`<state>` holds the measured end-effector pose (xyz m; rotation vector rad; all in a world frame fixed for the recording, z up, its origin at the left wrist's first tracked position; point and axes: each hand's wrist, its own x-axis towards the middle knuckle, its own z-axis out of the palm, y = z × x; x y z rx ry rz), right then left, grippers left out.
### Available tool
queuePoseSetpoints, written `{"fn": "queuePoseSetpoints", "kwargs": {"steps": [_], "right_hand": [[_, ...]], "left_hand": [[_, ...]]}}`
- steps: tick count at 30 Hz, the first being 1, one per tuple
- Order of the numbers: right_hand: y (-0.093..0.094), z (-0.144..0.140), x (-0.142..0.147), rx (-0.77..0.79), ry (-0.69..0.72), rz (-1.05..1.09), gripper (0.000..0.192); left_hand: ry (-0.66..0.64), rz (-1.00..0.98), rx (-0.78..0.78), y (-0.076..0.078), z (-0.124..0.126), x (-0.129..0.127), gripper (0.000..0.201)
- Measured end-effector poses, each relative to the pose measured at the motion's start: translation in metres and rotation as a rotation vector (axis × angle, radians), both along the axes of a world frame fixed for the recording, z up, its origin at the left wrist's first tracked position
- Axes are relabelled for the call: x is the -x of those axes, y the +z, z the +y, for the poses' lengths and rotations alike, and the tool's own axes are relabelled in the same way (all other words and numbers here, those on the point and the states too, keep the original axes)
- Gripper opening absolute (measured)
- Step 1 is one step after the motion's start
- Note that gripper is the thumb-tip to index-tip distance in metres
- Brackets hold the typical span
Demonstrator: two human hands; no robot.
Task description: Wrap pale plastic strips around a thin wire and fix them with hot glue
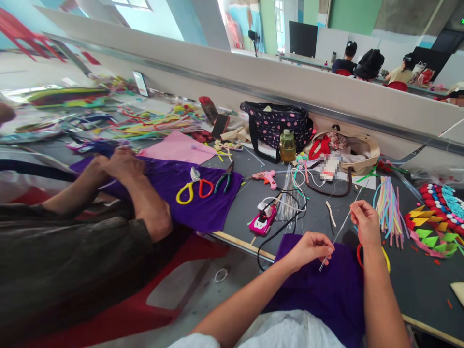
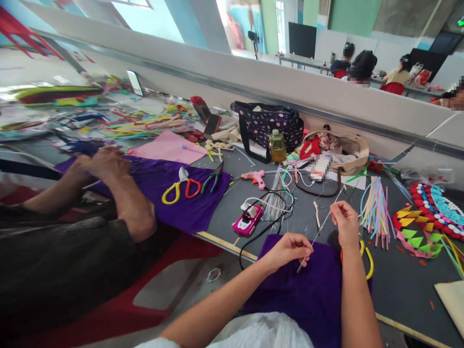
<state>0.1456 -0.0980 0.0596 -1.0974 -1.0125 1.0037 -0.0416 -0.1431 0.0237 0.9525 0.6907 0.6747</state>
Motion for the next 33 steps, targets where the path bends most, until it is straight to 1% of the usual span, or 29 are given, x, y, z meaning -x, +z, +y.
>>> {"fn": "queuePoseSetpoints", "kwargs": {"steps": [2,5,9,12,14,15,18,20,26,30,33], "right_hand": [[0.000,-0.001,0.002,0.000,-0.016,-0.017,0.020],[0.001,-0.003,0.004,-0.005,-0.025,-0.047,0.022],[0.001,-0.007,0.005,0.004,-0.042,-0.102,0.024],[-0.002,-0.017,0.005,0.013,-0.131,-0.207,0.031],[-0.006,-0.026,0.006,0.035,-0.182,-0.259,0.032],[-0.009,-0.030,0.007,0.052,-0.175,-0.269,0.031],[-0.017,-0.040,0.013,0.092,-0.070,-0.241,0.028],[-0.021,-0.042,0.016,0.098,-0.029,-0.212,0.025],[-0.024,-0.039,0.021,0.098,-0.025,-0.195,0.027],[-0.025,-0.039,0.021,0.115,-0.023,-0.075,0.026],[-0.025,-0.039,0.022,0.105,-0.015,-0.069,0.027]], "left_hand": [[0.015,-0.008,-0.009,0.002,0.002,-0.003,0.036],[0.071,-0.019,-0.018,0.004,0.005,-0.007,0.035],[0.119,-0.016,-0.005,0.005,0.008,-0.012,0.034],[0.155,-0.030,0.021,0.005,0.009,-0.013,0.034],[0.181,-0.043,0.035,0.006,0.010,-0.012,0.034],[0.189,-0.050,0.042,0.007,0.010,-0.012,0.035],[0.199,-0.072,0.074,0.008,0.011,-0.013,0.037],[0.207,-0.084,0.089,0.009,0.012,-0.013,0.037],[0.199,-0.088,0.083,0.009,0.011,-0.014,0.037],[0.215,-0.088,0.103,0.009,0.011,-0.013,0.037],[0.212,-0.095,0.100,0.009,0.010,-0.013,0.038]]}}
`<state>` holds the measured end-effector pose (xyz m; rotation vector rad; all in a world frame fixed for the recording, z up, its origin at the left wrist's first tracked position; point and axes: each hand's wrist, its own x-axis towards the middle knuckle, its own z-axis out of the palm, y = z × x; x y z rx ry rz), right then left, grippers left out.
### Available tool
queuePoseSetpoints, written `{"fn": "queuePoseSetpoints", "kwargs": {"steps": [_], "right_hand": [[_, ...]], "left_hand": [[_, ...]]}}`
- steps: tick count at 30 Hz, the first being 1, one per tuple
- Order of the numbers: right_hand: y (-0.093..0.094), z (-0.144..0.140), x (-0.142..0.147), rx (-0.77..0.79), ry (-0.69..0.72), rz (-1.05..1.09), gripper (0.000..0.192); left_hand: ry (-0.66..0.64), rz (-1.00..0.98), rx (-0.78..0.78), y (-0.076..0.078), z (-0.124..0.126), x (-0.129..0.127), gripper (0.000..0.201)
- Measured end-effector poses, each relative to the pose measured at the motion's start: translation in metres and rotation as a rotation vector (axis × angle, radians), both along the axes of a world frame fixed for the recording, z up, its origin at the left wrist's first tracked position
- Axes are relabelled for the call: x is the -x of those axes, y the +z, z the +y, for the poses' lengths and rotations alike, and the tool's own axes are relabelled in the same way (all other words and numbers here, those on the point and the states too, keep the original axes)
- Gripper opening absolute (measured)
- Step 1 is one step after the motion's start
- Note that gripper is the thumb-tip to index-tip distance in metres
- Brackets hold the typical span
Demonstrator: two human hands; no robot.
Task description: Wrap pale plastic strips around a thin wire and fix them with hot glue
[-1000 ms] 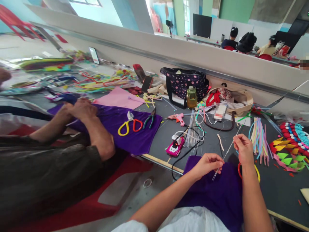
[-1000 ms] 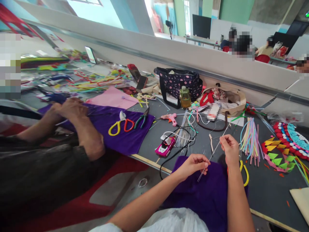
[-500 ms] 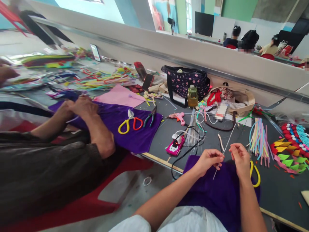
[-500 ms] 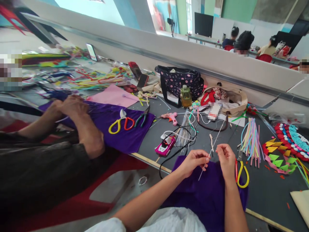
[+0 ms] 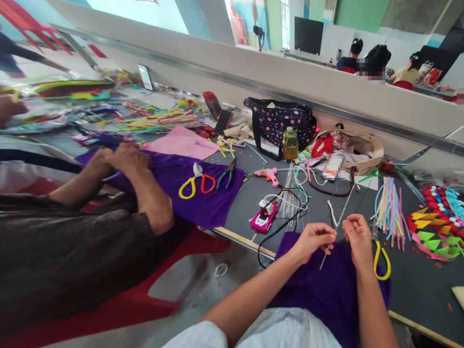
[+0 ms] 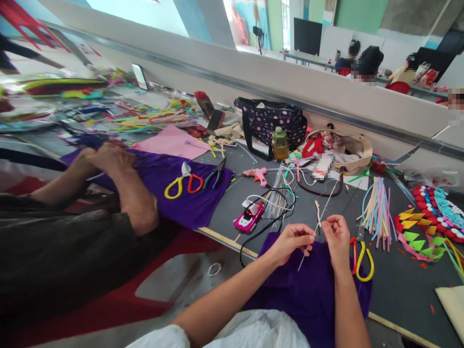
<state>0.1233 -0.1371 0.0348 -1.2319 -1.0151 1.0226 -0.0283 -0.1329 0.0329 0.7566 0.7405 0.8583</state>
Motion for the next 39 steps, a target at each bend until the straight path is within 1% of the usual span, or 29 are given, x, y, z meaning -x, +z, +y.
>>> {"fn": "queuePoseSetpoints", "kwargs": {"steps": [4,10,14,17,22,28,34,39], "right_hand": [[-0.001,0.001,0.004,0.009,0.016,-0.048,0.030],[-0.002,-0.002,0.006,0.033,-0.002,0.024,0.023],[-0.001,-0.004,0.008,0.048,0.035,-0.024,0.023],[-0.001,-0.003,0.008,0.044,0.029,-0.051,0.024],[-0.004,-0.004,0.009,0.070,0.003,0.006,0.025],[-0.008,-0.003,0.011,0.089,0.040,0.030,0.026],[-0.013,-0.002,0.012,0.103,0.040,0.052,0.028],[-0.015,-0.005,0.012,0.094,0.052,0.059,0.025]], "left_hand": [[0.001,0.002,-0.010,-0.001,-0.001,0.000,0.038],[0.035,0.023,0.015,-0.001,-0.001,-0.001,0.037],[0.031,0.025,0.005,-0.002,-0.001,-0.002,0.036],[0.037,0.030,0.001,-0.004,-0.001,-0.003,0.036],[0.061,0.045,-0.008,-0.006,0.000,-0.003,0.036],[0.052,0.060,-0.060,-0.008,-0.001,-0.003,0.034],[0.074,0.070,-0.036,-0.010,-0.001,-0.005,0.036],[0.070,0.089,-0.061,-0.010,-0.001,-0.006,0.034]]}}
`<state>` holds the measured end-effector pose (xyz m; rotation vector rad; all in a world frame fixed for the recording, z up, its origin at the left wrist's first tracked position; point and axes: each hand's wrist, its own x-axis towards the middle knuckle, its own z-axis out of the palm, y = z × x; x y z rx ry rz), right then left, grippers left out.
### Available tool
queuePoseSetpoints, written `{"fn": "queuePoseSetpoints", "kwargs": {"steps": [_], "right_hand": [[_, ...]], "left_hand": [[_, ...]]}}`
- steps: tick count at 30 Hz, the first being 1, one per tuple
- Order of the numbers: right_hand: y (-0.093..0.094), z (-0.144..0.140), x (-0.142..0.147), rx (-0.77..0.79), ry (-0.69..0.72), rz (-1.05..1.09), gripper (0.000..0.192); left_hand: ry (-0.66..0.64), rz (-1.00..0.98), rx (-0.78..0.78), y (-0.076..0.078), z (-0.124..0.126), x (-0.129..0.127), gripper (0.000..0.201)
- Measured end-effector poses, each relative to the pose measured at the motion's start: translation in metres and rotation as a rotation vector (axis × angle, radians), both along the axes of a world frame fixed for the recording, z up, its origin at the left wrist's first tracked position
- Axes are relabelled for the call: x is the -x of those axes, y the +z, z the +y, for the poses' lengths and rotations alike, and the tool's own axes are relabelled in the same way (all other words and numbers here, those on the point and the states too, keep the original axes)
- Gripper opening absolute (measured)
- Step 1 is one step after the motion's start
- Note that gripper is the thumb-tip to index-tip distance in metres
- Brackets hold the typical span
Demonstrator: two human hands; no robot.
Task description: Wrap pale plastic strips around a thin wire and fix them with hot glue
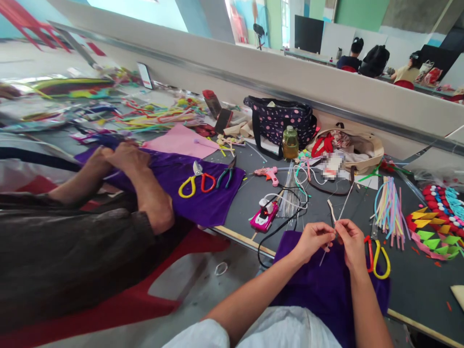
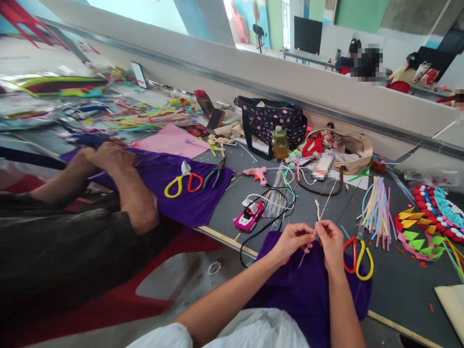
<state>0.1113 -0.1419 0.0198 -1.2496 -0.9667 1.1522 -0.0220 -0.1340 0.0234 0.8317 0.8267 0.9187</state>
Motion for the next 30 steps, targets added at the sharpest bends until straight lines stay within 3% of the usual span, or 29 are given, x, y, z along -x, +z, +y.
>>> {"fn": "queuePoseSetpoints", "kwargs": {"steps": [7,19,30], "right_hand": [[0.0004,0.0001,-0.0022,-0.025,-0.014,-0.017,0.020],[0.0071,-0.0035,-0.0036,-0.003,-0.039,-0.044,0.021],[0.0023,-0.0013,-0.0007,-0.011,-0.023,0.067,0.018]], "left_hand": [[-0.039,-0.024,0.028,0.0007,-0.0011,0.0008,0.033],[0.005,0.008,-0.004,-0.0065,-0.0006,-0.0003,0.031],[0.022,-0.001,0.013,-0.0016,-0.0027,-0.0032,0.030]]}}
